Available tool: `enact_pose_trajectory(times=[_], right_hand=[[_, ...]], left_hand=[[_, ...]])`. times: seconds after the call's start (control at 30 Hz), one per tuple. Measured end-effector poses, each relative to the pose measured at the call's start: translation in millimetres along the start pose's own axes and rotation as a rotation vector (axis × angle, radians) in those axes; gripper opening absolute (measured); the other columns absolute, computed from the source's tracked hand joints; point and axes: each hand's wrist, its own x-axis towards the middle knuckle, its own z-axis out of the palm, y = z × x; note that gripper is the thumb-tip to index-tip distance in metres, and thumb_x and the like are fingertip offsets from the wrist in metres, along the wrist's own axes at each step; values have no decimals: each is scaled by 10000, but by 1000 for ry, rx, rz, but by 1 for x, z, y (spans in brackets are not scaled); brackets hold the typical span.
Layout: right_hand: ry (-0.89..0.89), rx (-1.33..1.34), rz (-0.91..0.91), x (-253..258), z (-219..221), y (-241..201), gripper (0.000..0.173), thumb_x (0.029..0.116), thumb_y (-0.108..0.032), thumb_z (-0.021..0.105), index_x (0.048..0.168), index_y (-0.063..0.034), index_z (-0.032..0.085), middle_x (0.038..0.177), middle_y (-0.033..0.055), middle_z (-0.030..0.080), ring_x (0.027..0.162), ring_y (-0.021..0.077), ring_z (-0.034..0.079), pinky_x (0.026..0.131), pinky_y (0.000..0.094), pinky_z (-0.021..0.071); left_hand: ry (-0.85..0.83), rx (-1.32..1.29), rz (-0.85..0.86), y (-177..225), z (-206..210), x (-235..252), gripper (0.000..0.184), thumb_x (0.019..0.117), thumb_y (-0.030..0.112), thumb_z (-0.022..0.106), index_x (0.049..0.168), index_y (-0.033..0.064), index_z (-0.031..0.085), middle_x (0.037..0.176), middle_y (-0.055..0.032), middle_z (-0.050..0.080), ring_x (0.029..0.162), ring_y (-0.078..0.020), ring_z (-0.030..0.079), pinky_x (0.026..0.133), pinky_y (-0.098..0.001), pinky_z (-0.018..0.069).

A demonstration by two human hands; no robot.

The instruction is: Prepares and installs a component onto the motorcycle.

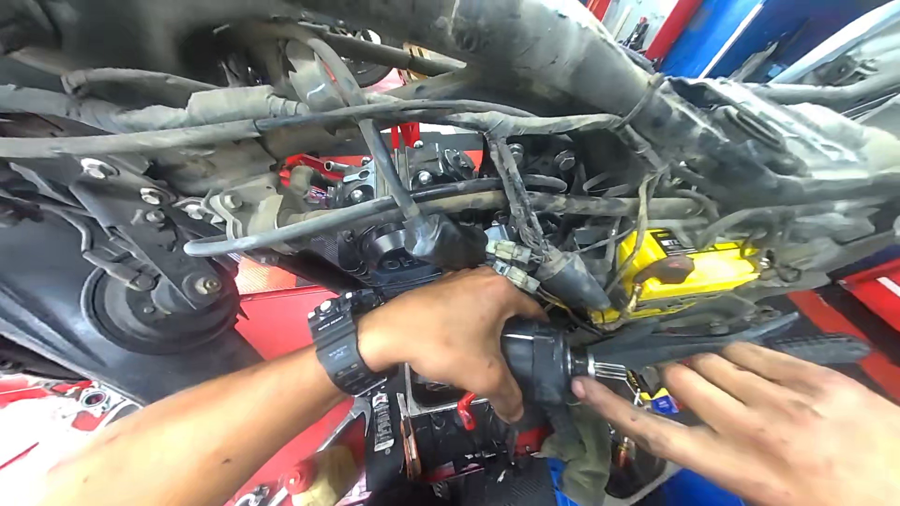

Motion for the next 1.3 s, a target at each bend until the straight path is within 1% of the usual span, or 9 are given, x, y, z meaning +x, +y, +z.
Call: enact_pose_trajectory(times=[0.07, 0.23, 0.4, 0.47, 0.6, 0.67, 0.87, 1.17, 1.3], right_hand=[[0, 17, 7, 2, -2, 3, 541, 1084, -208, 376, 1615, -293, 327, 683, 43, 415, 493, 250, 403, 445, 387, 303], [55, 372, 196, 17, 4, 1, 543, 1001, -612, 482, 1418, -286, 603, 585, -77, 476, 455, 118, 453, 416, 321, 350], [2, 787, 400, 25, 7, -1, 657, 894, -730, 589, 1354, -262, 609, 551, -171, 360, 439, -20, 328, 408, 236, 318], [25, 797, 374, 25, 7, -1, 657, 909, -706, 596, 1368, -237, 611, 556, -163, 369, 446, -21, 331, 409, 225, 312], [81, 429, 197, 21, 4, -1, 619, 989, -642, 495, 1414, -206, 607, 593, -68, 492, 465, 115, 459, 423, 318, 356], [75, 277, 122, 16, 2, 1, 569, 1034, -585, 445, 1465, -230, 559, 614, -28, 481, 472, 171, 451, 434, 345, 340], [67, -74, -54, 7, -2, 5, 511, 1077, -126, 349, 1586, -172, 369, 716, 59, 430, 512, 260, 412, 456, 394, 315], [127, -255, -38, -3, 7, 1, 522, 1076, -84, 363, 1594, -143, 352, 772, 91, 458, 564, 272, 431, 521, 407, 337], [114, -263, 9, -11, 10, 0, 564, 1075, -69, 382, 1616, -214, 320, 820, 108, 482, 605, 287, 469, 549, 411, 371]], left_hand=[[-1, -3, -2, 0, 0, 0, 629, 590, 493, 929, 1164, 313, 745, 902, 165, 733, 824, 29, 682, 739, -311, 622], [15, -8, 10, -2, 2, 0, 608, 587, 488, 931, 1142, 321, 750, 896, 175, 733, 811, 33, 683, 725, -311, 628], [24, 8, 11, -3, 3, 0, 600, 586, 503, 918, 1136, 336, 747, 873, 183, 723, 793, 38, 674, 706, -317, 623], [21, -10, 17, -3, 3, 0, 608, 585, 490, 924, 1144, 328, 749, 882, 179, 728, 804, 40, 678, 715, -305, 625], [9, -73, 42, -2, 0, 0, 579, 603, 448, 942, 1127, 286, 756, 900, 158, 742, 819, 32, 692, 734, -291, 634], [7, -92, 63, -3, -1, 1, 588, 618, 427, 937, 1153, 261, 757, 910, 146, 746, 833, 30, 694, 749, -282, 632], [-13, -185, 62, -1, -4, 1, 588, 618, 355, 962, 1152, 214, 759, 909, 114, 765, 826, 5, 719, 747, -278, 650], [-29, -313, 59, 2, -5, 1, 576, 641, 246, 970, 1170, 165, 755, 963, 72, 783, 869, -37, 742, 790, -294, 664], [-32, -350, 19, 5, -7, 0, 586, 636, 227, 972, 1178, 173, 757, 981, 63, 784, 883, -48, 742, 800, -297, 661]])
